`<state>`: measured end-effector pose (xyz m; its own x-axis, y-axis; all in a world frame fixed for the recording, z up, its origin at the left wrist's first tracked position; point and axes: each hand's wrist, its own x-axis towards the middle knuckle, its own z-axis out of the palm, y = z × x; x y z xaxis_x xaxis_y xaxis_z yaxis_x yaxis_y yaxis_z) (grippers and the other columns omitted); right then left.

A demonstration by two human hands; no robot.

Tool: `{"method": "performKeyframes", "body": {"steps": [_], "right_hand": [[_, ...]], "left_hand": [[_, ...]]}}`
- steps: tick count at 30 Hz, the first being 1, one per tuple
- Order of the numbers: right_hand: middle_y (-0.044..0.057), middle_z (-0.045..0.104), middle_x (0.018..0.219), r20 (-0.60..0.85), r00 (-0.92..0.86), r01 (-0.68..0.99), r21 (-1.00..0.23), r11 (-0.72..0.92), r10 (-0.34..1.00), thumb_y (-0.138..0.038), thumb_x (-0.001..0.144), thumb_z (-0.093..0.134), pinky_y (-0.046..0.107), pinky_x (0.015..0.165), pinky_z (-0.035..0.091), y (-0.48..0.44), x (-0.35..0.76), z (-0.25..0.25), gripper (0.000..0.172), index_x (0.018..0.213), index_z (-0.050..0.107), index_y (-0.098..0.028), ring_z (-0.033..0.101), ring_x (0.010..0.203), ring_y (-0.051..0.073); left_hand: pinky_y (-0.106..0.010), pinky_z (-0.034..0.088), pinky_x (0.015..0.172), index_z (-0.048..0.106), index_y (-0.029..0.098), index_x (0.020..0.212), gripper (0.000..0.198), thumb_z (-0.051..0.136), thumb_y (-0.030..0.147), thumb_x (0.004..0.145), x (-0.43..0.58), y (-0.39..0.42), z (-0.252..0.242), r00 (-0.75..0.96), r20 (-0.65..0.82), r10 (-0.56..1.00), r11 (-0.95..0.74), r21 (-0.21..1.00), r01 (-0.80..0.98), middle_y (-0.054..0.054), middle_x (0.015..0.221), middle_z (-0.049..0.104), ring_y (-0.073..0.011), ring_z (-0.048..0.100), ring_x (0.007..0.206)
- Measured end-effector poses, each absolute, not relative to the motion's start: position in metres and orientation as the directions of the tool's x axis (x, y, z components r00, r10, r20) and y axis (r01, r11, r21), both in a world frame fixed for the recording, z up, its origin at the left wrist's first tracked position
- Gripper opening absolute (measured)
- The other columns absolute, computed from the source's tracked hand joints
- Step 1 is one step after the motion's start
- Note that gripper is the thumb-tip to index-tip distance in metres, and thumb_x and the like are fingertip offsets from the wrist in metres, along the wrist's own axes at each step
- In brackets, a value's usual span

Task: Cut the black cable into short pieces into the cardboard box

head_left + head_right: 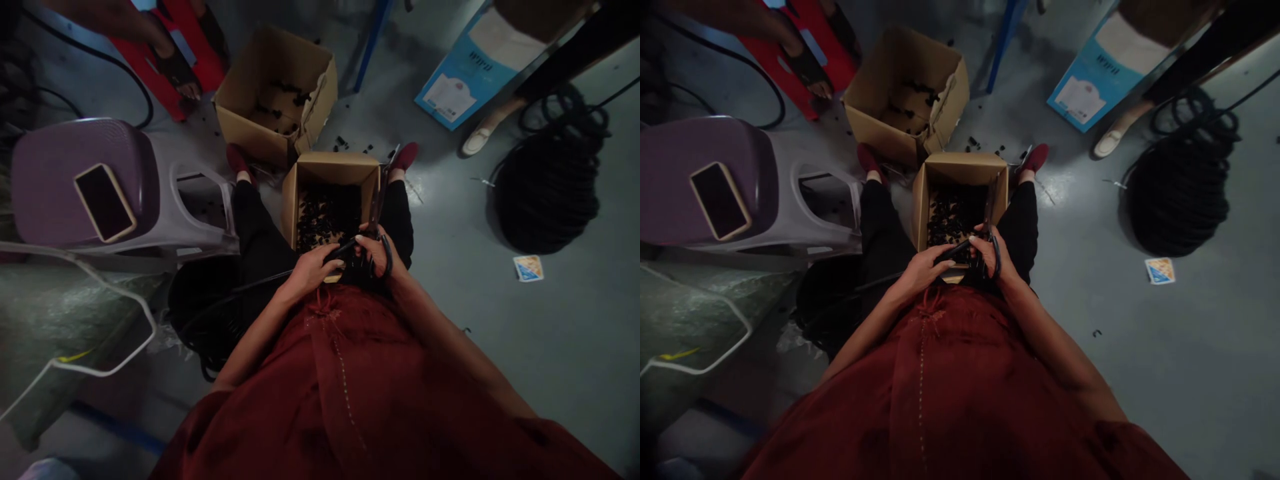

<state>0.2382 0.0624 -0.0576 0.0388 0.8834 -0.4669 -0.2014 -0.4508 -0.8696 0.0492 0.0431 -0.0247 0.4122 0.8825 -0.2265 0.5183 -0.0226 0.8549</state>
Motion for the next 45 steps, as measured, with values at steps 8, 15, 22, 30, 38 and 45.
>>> {"method": "performKeyframes", "body": {"steps": [8,15,22,30,38,45], "right_hand": [[-0.004,0.057,0.07,-0.436,-0.002,-0.043,-0.899,-0.436,0.9,-0.043,0.072,0.062,0.023,0.05,0.044,0.056,0.237,-0.053,0.039,0.101,0.045,-0.024,0.052,0.054,0.01],[0.001,0.061,0.079,-0.48,-0.146,0.43,-0.818,-0.382,0.865,-0.047,0.078,0.055,0.028,0.06,0.047,0.026,0.268,-0.047,0.042,0.109,0.05,-0.02,0.057,0.062,0.013],[0.007,0.066,0.096,-0.55,-0.286,0.689,-0.687,-0.23,0.785,-0.046,0.08,0.052,0.03,0.073,0.045,0.002,0.275,-0.021,0.044,0.115,0.052,-0.02,0.061,0.087,0.022],[0.005,0.065,0.089,-0.564,-0.346,0.69,-0.694,-0.203,0.75,-0.046,0.08,0.052,0.028,0.07,0.043,0.007,0.275,-0.017,0.04,0.109,0.054,-0.018,0.061,0.081,0.02],[0.007,0.065,0.092,-0.523,-0.349,0.654,-0.73,-0.199,0.777,-0.044,0.081,0.052,0.027,0.07,0.042,0.009,0.268,-0.013,0.037,0.107,0.055,-0.017,0.061,0.083,0.02],[0.006,0.065,0.092,-0.492,-0.318,0.653,-0.734,-0.189,0.811,-0.042,0.081,0.052,0.025,0.068,0.042,0.012,0.259,-0.026,0.039,0.111,0.054,-0.017,0.061,0.082,0.02]], "left_hand": [[-0.03,0.044,0.092,0.064,0.016,0.109,0.029,0.053,0.024,0.083,0.042,0.043,-0.036,0.189,-0.26,0.947,0.156,0.886,0.437,-0.007,0.109,0.066,-0.017,0.06,0.101],[-0.027,0.046,0.081,0.065,0.015,0.11,0.033,0.055,0.028,0.081,0.03,0.047,-0.039,0.077,-0.322,0.944,0.284,0.906,0.314,-0.005,0.094,0.069,-0.0159,0.061,0.088],[-0.021,0.042,0.061,0.062,0.016,0.116,0.04,0.055,0.031,0.08,0.028,0.046,-0.043,0.013,-0.361,0.933,0.35,0.913,0.209,-0.002,0.078,0.065,-0.0093,0.052,0.063],[-0.02,0.038,0.057,0.058,0.014,0.12,0.046,0.052,0.035,0.08,0.028,0.049,-0.041,-0.008,-0.385,0.923,0.381,0.91,0.165,-0.001,0.072,0.059,-0.0079,0.045,0.057],[-0.02,0.038,0.057,0.056,0.013,0.123,0.052,0.05,0.04,0.079,0.034,0.046,-0.037,0.047,-0.417,0.907,0.4,0.893,0.207,-0.001,0.073,0.058,-0.0086,0.045,0.058],[-0.022,0.041,0.06,0.057,0.014,0.122,0.052,0.05,0.04,0.078,0.037,0.045,-0.038,0.113,-0.424,0.899,0.378,0.88,0.289,-0.004,0.082,0.063,-0.0107,0.049,0.062]]}}
